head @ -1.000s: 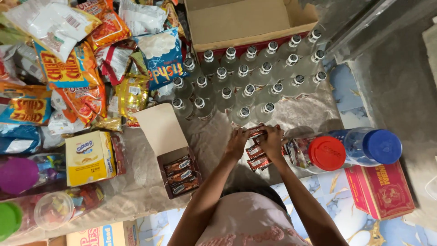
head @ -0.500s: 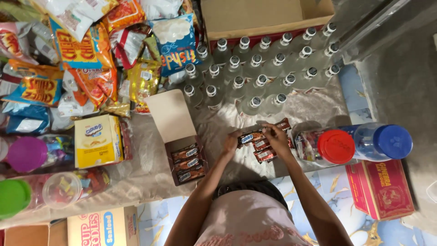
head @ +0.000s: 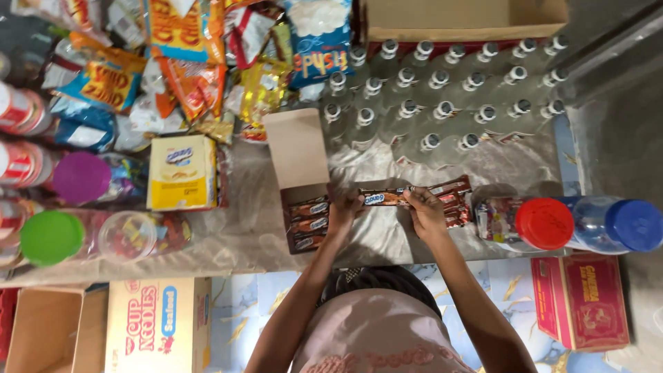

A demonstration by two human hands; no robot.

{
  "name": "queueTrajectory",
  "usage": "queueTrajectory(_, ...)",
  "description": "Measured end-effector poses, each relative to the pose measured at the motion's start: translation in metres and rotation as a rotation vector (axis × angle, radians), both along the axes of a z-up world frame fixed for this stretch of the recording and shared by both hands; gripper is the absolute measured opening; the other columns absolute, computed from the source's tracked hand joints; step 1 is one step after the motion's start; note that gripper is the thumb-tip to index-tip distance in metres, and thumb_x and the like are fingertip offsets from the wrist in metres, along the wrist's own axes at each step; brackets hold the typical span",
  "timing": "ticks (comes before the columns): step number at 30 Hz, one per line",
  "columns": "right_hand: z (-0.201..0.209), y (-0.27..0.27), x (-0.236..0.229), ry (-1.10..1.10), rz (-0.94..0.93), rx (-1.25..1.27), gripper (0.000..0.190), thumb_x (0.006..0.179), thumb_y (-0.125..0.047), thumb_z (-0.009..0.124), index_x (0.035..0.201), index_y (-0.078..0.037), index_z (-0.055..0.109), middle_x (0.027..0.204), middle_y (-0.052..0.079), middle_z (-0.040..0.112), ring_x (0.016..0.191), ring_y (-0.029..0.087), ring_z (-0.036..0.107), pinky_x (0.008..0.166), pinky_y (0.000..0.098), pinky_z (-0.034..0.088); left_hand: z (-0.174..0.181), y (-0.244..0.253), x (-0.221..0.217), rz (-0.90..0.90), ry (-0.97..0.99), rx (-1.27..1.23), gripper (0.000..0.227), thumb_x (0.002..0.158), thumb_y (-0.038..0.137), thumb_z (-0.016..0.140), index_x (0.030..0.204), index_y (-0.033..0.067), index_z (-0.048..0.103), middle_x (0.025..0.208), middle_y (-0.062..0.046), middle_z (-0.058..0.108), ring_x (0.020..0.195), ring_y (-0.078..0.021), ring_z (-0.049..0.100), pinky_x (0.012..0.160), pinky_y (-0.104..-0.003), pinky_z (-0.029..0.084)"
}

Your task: The person arranges small chocolate bars into a cardboard box, then moves plastic jars with red and blue lids. They proceed to pick up clear plastic bottles from a table and place them into a larger cardboard box.

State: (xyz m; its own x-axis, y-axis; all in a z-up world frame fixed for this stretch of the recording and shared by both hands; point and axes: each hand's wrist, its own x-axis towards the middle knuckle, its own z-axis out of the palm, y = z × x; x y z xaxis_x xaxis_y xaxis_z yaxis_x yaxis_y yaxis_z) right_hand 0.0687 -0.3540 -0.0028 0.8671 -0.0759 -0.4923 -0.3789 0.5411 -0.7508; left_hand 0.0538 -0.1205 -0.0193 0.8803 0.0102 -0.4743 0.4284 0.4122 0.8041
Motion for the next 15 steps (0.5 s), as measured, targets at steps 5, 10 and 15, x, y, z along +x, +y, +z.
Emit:
queueTrajectory(5, 0.023, 0.044, 0.001, -0.086, 0.049, -0.049, 0.014, 0.092, -0.004, 0.078, 0.105, -0.002, 0.074, 0.094, 0.003, 0.074, 0.082, 0.009, 0.067, 0.074, 0.0244, 0.053, -0.009, 0.024, -0.004, 0.149, -0.061, 0.01, 0.017, 0.103, 0.014, 0.056, 0.11, -0.0009, 0.06, 0.089, -0.005, 0.069, 0.074, -0.0131, 0.071, 0.065, -0.027, 0.06)
queueTrajectory(10, 0.047, 0.091, 0.005, -0.174, 0.126, -0.066, 0.012, 0.096, -0.009, 0.076, 0.107, -0.003, 0.075, 0.093, 0.001, 0.073, 0.08, 0.008, 0.065, 0.07, 0.0248, 0.052, -0.001, 0.053, -0.015, 0.238, -0.176, 0.335, 0.024, 0.113, 0.016, 0.056, 0.101, -0.0048, 0.056, 0.073, -0.009, 0.061, 0.061, -0.0125, 0.055, 0.053, -0.029, 0.045)
queueTrajectory(15, 0.068, 0.13, 0.002, 0.015, 0.28, -0.069, 0.013, 0.096, -0.019, 0.074, 0.091, -0.008, 0.07, 0.084, -0.002, 0.071, 0.073, 0.01, 0.064, 0.067, 0.027, 0.058, 0.074, 0.095, -0.017, 0.241, -0.149, 0.473, 0.018, 0.107, 0.016, 0.054, 0.101, 0.0022, 0.063, 0.073, -0.003, 0.067, 0.062, -0.0076, 0.064, 0.057, -0.028, 0.052)
